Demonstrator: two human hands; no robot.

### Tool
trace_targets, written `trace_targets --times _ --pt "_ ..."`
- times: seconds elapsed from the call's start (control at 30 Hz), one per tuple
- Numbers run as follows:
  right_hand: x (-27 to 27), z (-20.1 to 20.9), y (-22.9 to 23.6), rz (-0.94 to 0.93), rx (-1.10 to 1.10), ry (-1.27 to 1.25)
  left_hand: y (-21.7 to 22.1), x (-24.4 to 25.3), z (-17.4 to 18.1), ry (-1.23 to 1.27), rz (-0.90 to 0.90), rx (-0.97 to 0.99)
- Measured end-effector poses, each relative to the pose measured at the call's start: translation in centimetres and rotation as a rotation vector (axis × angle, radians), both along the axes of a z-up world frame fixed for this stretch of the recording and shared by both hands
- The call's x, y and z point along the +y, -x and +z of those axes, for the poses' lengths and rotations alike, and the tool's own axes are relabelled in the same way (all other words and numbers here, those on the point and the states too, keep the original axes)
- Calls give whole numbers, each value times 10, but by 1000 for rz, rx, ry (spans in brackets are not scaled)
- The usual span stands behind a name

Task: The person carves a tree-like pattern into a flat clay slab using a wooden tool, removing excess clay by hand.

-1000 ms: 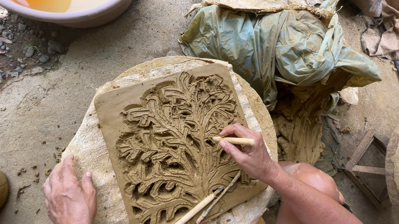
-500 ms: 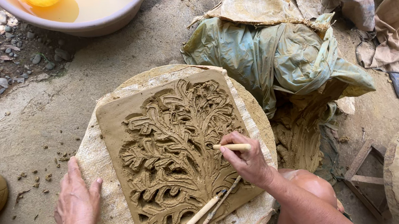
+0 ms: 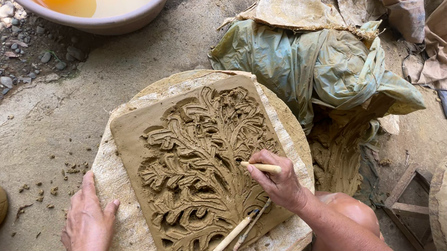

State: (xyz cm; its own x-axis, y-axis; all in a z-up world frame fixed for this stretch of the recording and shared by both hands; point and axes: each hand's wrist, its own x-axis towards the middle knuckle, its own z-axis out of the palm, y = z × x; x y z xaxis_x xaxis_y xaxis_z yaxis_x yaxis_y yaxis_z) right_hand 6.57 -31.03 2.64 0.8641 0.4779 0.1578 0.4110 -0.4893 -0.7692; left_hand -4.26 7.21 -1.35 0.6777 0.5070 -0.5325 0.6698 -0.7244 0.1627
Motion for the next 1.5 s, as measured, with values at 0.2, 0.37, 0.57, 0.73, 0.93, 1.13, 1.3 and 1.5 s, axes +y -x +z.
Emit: trace_targets --times 0.2,0.37,0.57,0.73,0.93,1.13,1.3,1.5 --pt "1 -5 -1 14 -29 21 -1 -3 5 -5 8 -33" --pt "2 -7 -2 61 -62 7 0 -4 10 -7 13 -36" --pt "4 -3 -4 100 -86 56 1 -4 10 -24 -18 -5" --pt "8 3 -5 121 -109 75 1 -4 10 -35 -42 -27" --pt "9 9 -5 137 -118 84 -1 -7 14 63 6 33" --pt "9 12 -5 109 -6 75 -3 -9 21 55 4 51" --pt "8 11 -3 107 -26 94 -4 -10 23 61 17 61" --pt "2 9 3 46 -58 62 -3 -9 22 54 5 60"
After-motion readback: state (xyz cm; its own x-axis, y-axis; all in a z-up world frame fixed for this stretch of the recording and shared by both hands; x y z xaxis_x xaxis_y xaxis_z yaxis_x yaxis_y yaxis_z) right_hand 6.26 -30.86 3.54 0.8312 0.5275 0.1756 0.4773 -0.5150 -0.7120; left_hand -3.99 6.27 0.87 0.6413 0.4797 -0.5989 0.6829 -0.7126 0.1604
